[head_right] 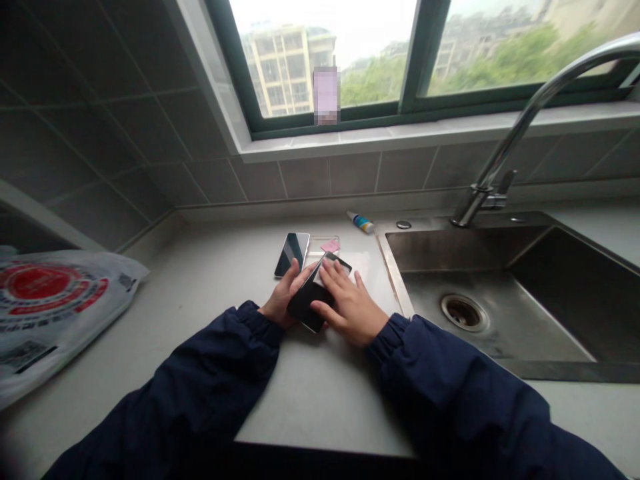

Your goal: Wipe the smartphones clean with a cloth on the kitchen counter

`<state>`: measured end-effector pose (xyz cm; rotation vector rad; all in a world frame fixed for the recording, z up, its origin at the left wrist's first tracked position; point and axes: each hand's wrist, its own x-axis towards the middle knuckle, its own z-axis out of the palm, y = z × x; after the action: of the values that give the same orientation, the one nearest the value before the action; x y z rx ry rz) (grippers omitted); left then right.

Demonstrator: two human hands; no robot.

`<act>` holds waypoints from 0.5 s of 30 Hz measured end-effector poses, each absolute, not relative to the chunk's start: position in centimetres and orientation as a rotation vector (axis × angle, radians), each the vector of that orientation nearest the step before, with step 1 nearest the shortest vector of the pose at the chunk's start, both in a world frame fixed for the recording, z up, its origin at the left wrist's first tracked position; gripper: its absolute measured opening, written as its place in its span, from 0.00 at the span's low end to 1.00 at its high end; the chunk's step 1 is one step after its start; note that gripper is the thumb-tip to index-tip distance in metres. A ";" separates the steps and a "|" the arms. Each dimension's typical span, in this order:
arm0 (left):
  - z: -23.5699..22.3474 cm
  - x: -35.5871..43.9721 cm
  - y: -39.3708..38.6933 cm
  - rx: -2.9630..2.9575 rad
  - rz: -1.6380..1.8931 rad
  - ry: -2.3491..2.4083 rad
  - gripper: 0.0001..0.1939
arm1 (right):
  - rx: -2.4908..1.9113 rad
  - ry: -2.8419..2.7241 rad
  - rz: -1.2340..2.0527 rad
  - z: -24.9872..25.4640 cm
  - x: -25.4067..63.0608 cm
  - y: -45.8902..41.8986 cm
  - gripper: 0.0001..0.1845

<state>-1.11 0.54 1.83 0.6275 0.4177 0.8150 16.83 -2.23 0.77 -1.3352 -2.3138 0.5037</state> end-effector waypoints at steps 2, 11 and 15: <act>2.0 -0.9 0.5 0.594 0.854 0.431 0.37 | -1.206 -2.387 0.506 1.2 16.7 -2.6 0.39; 2.0 -0.8 0.5 0.651 0.828 0.441 0.38 | -1.135 -2.444 0.486 1.8 16.5 -2.8 0.34; 2.0 -1.2 0.5 0.690 0.742 0.451 0.40 | -1.314 -2.299 0.389 1.2 16.8 -2.2 0.34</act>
<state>-1.25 0.54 1.96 0.6904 0.4508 0.7419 16.81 -2.24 1.23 -1.3136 -2.2990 0.3889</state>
